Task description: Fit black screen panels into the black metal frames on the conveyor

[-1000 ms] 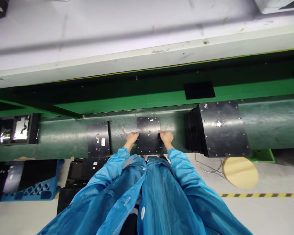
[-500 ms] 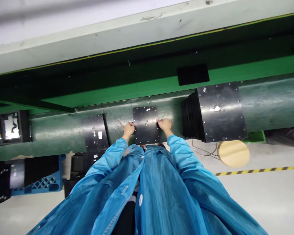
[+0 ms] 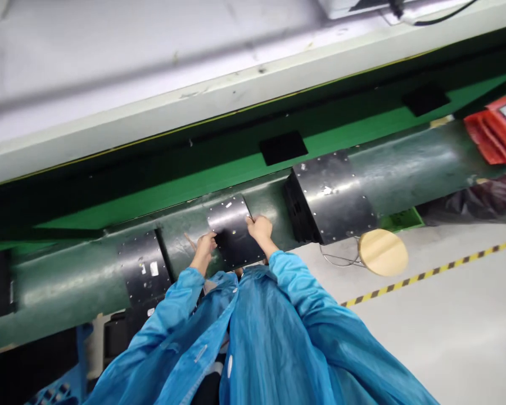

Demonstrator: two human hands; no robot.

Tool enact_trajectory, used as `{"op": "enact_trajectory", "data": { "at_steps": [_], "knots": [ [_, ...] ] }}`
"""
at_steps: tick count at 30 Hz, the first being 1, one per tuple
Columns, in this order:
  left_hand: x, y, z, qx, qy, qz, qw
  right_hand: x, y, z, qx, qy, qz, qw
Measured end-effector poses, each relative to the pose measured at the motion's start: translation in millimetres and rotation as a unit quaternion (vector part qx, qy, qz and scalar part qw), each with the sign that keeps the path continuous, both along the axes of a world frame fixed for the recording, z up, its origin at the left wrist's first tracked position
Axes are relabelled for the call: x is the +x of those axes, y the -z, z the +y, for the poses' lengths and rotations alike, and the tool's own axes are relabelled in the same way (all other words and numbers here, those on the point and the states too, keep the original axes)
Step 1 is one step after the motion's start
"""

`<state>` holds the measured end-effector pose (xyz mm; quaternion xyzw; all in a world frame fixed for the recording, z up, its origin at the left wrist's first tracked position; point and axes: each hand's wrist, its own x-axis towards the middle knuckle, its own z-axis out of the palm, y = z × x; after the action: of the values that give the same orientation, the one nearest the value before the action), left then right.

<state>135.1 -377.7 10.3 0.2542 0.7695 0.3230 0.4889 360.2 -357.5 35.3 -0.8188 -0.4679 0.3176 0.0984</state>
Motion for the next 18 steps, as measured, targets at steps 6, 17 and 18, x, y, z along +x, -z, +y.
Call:
{"op": "enact_trajectory", "data": {
  "at_steps": [6, 17, 18],
  "knots": [
    [79, -98.2, -5, 0.116, 0.070, -0.223, 0.965, 119, -114.8, -10, 0.209, 0.048, -0.059, 0.975],
    [308, -129.0, 18, 0.133, 0.264, -0.274, 0.915, 346, -115.6, 19, 0.156, 0.144, -0.168, 0.963],
    [296, -119.9, 17, 0.170, 0.295, -0.236, 0.910, 348, -108.8, 17, 0.173, 0.151, -0.161, 0.960]
  ]
}}
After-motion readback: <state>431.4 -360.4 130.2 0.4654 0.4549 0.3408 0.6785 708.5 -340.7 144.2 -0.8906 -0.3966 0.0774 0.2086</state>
